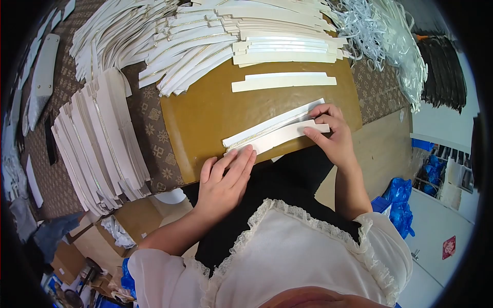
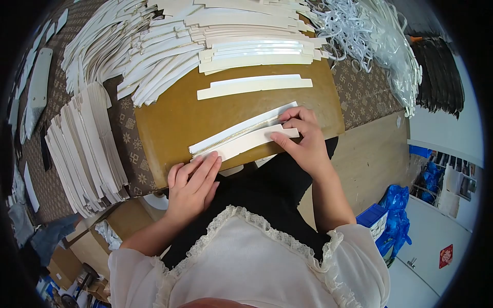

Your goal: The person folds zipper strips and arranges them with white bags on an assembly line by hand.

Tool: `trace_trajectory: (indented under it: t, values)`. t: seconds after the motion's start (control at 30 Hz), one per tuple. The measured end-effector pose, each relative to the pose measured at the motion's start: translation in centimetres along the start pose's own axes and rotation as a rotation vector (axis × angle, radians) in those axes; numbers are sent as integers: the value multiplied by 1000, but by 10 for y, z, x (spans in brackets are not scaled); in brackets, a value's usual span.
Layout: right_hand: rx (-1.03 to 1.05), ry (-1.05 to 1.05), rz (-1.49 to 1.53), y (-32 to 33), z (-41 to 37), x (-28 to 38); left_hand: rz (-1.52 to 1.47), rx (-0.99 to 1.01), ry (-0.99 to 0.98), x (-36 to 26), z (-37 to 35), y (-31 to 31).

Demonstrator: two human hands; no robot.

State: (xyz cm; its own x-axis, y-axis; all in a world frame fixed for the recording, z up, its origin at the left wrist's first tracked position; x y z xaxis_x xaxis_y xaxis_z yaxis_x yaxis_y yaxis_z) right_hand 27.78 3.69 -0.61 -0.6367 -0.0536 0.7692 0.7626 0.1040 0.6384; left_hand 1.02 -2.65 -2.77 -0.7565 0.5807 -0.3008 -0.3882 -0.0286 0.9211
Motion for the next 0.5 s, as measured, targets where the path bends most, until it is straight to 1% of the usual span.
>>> trace_trajectory:
  t: [0.3, 0.4, 0.5]
  values:
    - [17, -2, 5, 2, 0, -1, -11, 33, -12, 0, 5, 4]
    - [62, 23, 71, 5, 0, -4, -16, 40, -13, 1, 5, 4]
    - [68, 5, 82, 5, 1, -3, -18, 37, -18, 1, 5, 4]
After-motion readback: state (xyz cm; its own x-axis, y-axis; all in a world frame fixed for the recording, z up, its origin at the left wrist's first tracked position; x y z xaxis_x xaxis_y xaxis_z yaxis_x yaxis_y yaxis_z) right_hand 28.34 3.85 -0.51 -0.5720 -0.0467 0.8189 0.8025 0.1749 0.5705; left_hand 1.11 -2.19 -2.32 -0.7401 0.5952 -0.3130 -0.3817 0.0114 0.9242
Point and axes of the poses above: each hand's wrist, its own z-axis towards the middle knuckle, its own y-axis out of the back of the hand, x = y × z, the point moved 2 cm from there along z, towards the middle knuckle, and after that the axes turned 1 degree about x, right-handed, at the moved point
